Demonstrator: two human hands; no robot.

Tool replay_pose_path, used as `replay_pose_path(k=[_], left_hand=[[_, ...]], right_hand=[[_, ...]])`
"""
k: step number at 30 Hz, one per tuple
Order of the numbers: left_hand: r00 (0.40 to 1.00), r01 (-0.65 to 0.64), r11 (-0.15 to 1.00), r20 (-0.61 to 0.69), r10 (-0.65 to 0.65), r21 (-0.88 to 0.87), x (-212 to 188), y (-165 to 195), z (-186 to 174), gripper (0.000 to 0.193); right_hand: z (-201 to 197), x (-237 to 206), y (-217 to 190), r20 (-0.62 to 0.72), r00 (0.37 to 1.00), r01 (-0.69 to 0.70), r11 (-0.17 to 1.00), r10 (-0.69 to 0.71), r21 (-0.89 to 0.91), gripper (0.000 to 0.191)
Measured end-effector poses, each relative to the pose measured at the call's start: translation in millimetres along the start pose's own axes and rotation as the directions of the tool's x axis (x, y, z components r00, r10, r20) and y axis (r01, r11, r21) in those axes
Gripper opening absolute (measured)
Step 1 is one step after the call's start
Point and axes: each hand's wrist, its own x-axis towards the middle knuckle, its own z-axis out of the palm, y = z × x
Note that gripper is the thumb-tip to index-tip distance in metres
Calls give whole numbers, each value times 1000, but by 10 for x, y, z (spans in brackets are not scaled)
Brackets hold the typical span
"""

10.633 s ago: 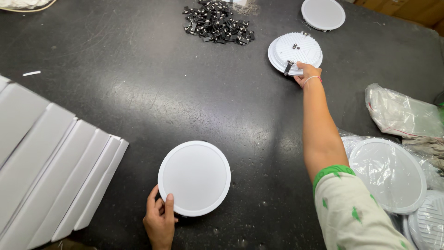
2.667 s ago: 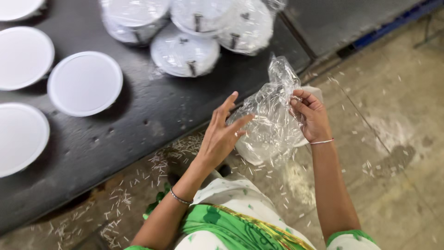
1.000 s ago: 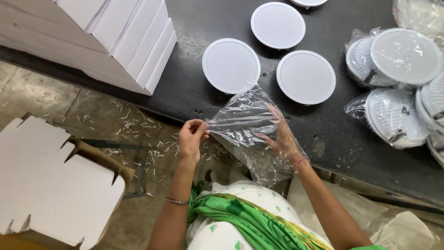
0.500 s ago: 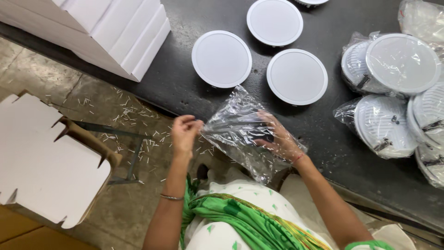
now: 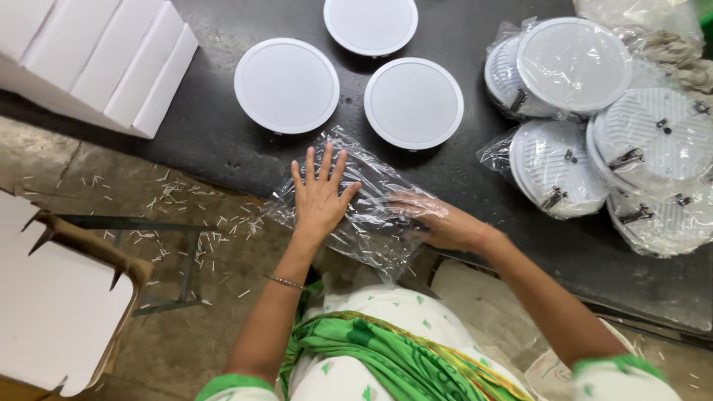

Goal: The person places round LED panel lights into clear plastic bags one at a time, folds the plastic around each unit, and stacks the wrapped panels with a pile of already wrapped units on the table. They occasionally reach into a large white sack for supplies.

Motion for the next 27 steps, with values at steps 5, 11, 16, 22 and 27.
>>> replay_pose_path(k=[5,11,16,22,27], left_hand=[[994,72,997,86,-69,-26,-56,149,-12,76],[967,-94,952,199,157,-292,-569,1117,-310,123],[965,-120,959,194,173,-258,-677,1419,-341,108],[984,-179,975,-23,178,-134,-487,1420,-112,72],[997,-82,951,-28,78,-299,-218,1409,-67,54]], right_hand=[[-782,-578,67,107,756,-594,745,646,-303,27],[-526,100,497,-484,874,-271,796,-32,-541,53],[-309,384,835,-356,921,-202,586,-159,-785,47],[-610,253,890,-449,879,-204,724,-160,-658,45],[-1177,-406,676,-736,636,-384,922,232,-41,17]])
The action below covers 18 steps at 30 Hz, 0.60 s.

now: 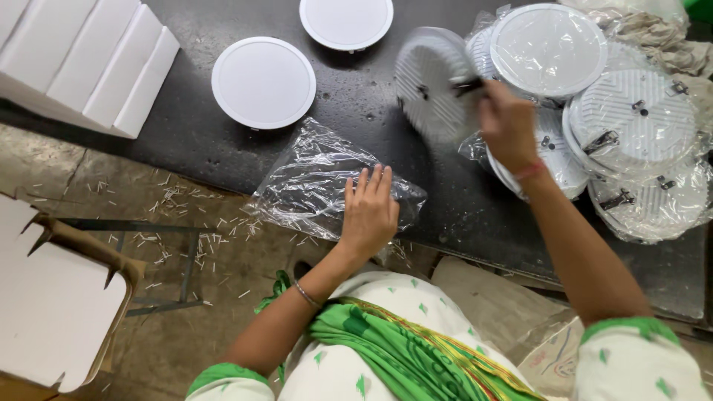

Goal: The person places round LED panel lights into clear plastic bags one at a time, folds the plastic around each unit, and stacks the wrapped panels with a pile of already wrapped units on the table. They occasionally reach into a large white sack for supplies.

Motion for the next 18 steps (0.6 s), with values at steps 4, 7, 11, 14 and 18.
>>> replay_pose_path(k=[4,7,11,14,18], left_hand=[[996,79,994,-27,-81,-74,301,25,1,45],[997,73,993,-33,-76,-93,497,52,38,42],[999,28,994,-13,-29,-108,615,179,172,44],[1000,1,996,20,1,-90,652,253,242,46],[997,9,992,74,1,-125,657,342,291,46]], right_hand=[[-736,-722,-21,52,905,-413,843,422,345,16],[-917,-1375,-78,182,745,-580,489,642,651,18],[-848,-2053,-125,199,677,-554,314,708,771,20],[-873,-2355,-115,197,657,-533,263,728,804,21],[-935,-2539,-64,194,611,-541,227,768,810,21]])
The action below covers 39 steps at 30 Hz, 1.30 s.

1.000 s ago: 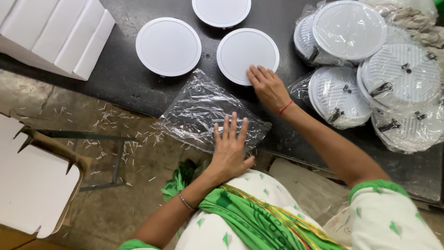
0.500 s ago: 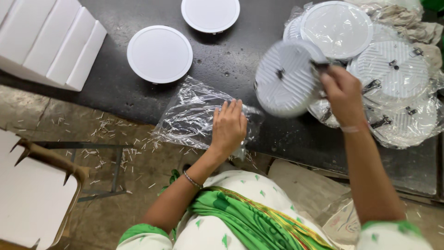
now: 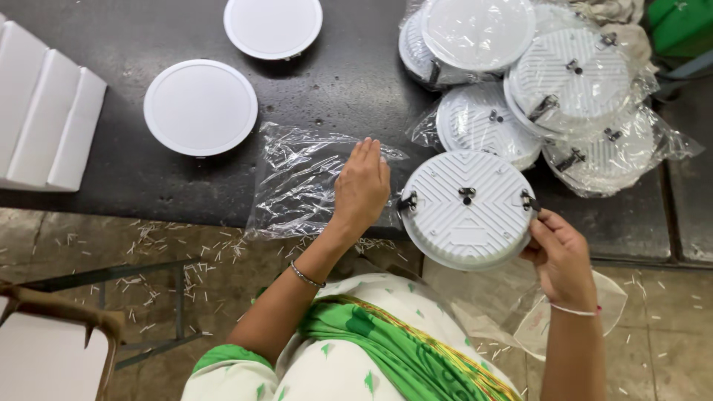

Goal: The person places round LED panel lights into clear plastic bags one at a time, folds the plastic around each unit, and stacks the wrapped panels with a pile of already wrapped units on the table. They occasionally reach into a large white sack for supplies.

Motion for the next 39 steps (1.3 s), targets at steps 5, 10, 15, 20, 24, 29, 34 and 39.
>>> replay_pose_path(k=[5,10,15,20,24,29,34,39], left_hand=[[997,-70,997,28,71,-8,-142,113,86,48],[996,-57,997,77,53,48,-227,120,165,47],[991,-128,991,56,125,48,-311,112,260,45],[985,-154,987,75,157,-45,-336,189,375,48],[969,-138,978,183,166,-155,-253,238,381,49],[936,-132,950,278,214,-284,-262,378,257,49],[933,-126,917,270,239,-379,-386,399,-74,48],[870,-163,868,347,351,-469,-498,-65,-759,49]], right_hand=[[85,88,165,52,999,-6,1000,5,15,23],[335,201,405,242,966,-116,990,93,81,28],[582,242,601,277,953,-182,964,123,195,26],[828,228,640,358,924,-190,973,133,129,38],[976,251,574,415,890,-245,965,188,88,39],[1165,269,648,454,876,-253,957,162,146,31],[1594,434,1048,378,926,-104,971,15,216,44],[1949,647,1327,397,916,-209,912,56,353,35]])
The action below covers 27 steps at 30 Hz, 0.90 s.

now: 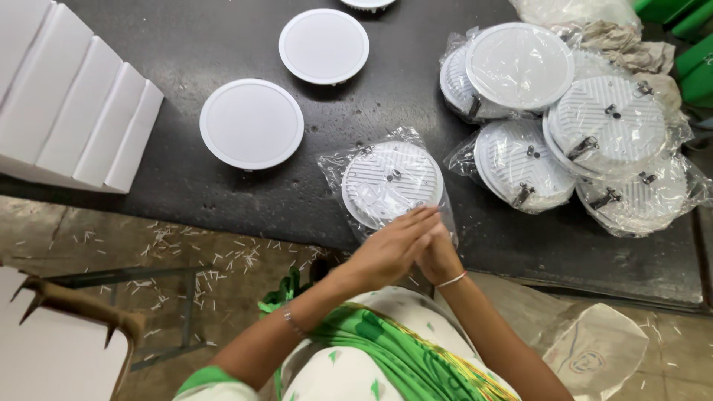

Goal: The person places round LED panel lights into clear plastic bags one at a time, folds the plastic around each unit, and stacks the wrapped panels with a pile of already wrapped units on the table. They occasionally reach into a large white sack for supplies.

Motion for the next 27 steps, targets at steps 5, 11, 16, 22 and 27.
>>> replay_pose_path(k=[5,11,16,22,27], left_hand=[[976,-47,911,212,-45,409,-360,-312,-783,107],[941,-318,783,281,190,534,-161,-813,-652,89],[833,-519,753,44,551,404,135,-952,-490,39],[963,-118,894,-271,-4,-432,404,-608,-966,38],[946,81,648,-147,-290,-758,339,-485,-1365,35]], right_hand=[[23,126,113,-82,995,-62,998,64,24,32],[-17,188,190,-146,986,-62,990,81,130,24],[318,-21,-188,-97,991,-97,991,88,-94,24],[666,-723,-1465,-127,986,18,827,-109,-563,40],[820,-157,-1754,-118,902,295,794,-415,-531,29]])
